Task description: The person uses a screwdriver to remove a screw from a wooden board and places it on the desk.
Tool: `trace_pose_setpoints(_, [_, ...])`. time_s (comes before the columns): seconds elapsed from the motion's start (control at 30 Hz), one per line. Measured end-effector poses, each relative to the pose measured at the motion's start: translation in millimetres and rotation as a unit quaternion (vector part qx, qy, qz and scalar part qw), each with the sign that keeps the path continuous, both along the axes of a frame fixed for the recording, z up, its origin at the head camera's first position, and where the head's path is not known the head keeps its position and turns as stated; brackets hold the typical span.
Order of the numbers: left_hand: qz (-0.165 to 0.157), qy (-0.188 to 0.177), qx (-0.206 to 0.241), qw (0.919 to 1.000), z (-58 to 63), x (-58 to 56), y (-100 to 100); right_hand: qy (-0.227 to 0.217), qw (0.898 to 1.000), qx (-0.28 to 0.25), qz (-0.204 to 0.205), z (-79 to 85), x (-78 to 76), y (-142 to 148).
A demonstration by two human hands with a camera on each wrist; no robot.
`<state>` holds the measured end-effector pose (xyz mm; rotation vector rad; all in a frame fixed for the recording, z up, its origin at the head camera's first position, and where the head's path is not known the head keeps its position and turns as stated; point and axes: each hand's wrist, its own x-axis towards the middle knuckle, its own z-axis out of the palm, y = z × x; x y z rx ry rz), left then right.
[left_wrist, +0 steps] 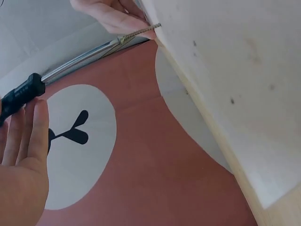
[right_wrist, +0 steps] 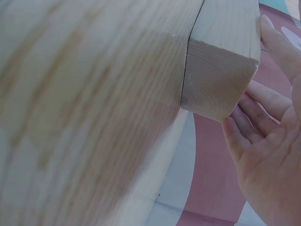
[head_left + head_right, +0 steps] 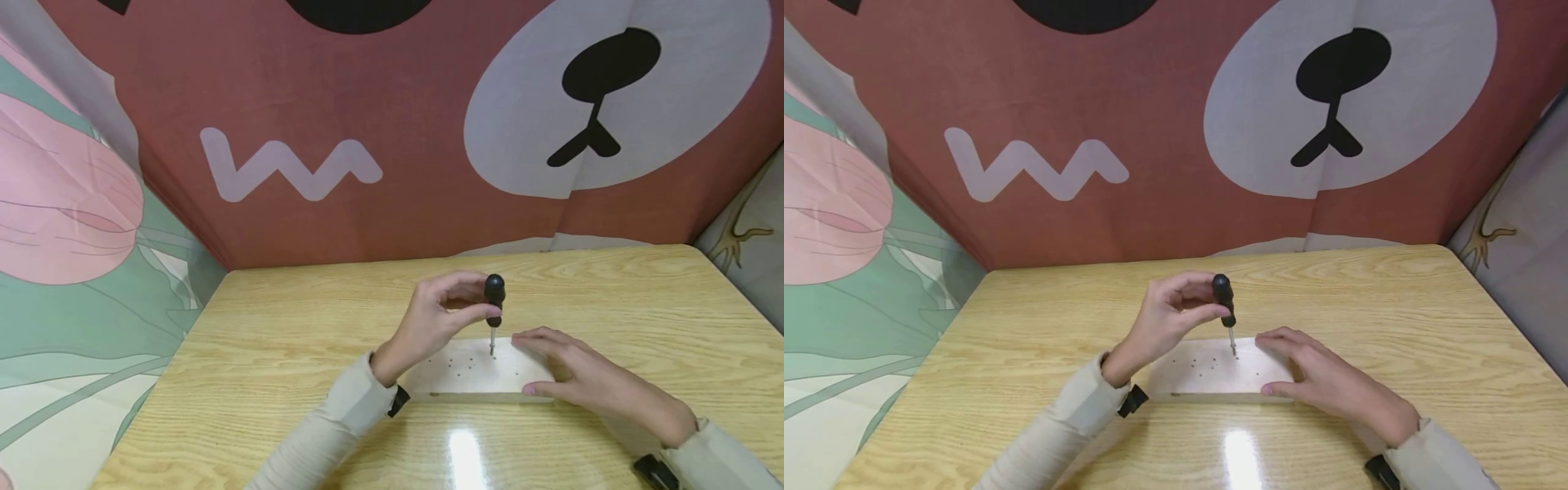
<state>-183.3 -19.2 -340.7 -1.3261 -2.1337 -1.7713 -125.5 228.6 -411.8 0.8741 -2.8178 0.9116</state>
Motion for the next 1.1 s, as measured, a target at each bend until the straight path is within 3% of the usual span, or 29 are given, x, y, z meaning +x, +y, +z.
trace_pose_setpoints(0.13, [-0.003,0.007,-0.002,1.0000,-0.6,1.5,0.6,-0.001,1.000,0.002,-0.004,0.2,1.0,-1.0])
trace_pose_setpoints(0.33, [-0.020,-0.022,-0.019,0.9994,3.8,3.5,-0.3,0.001,1.000,0.005,-0.002,1.1,2.2,-2.0])
trace_pose_setpoints(0.57, [0.005,-0.019,-0.024,0.9995,4.0,3.4,0.4,0.020,1.000,0.002,0.004,-1.5,0.6,-0.6])
trace_pose_setpoints(0.8, [0.009,-0.010,-0.021,0.9997,1.6,4.9,-0.3,0.021,1.000,0.004,0.002,-1.8,0.6,-1.0])
trace_pose_setpoints(1.1, [0.012,-0.028,-0.068,0.9972,8.3,4.6,-1.9,0.014,1.000,0.010,0.000,-0.6,1.1,-1.7])
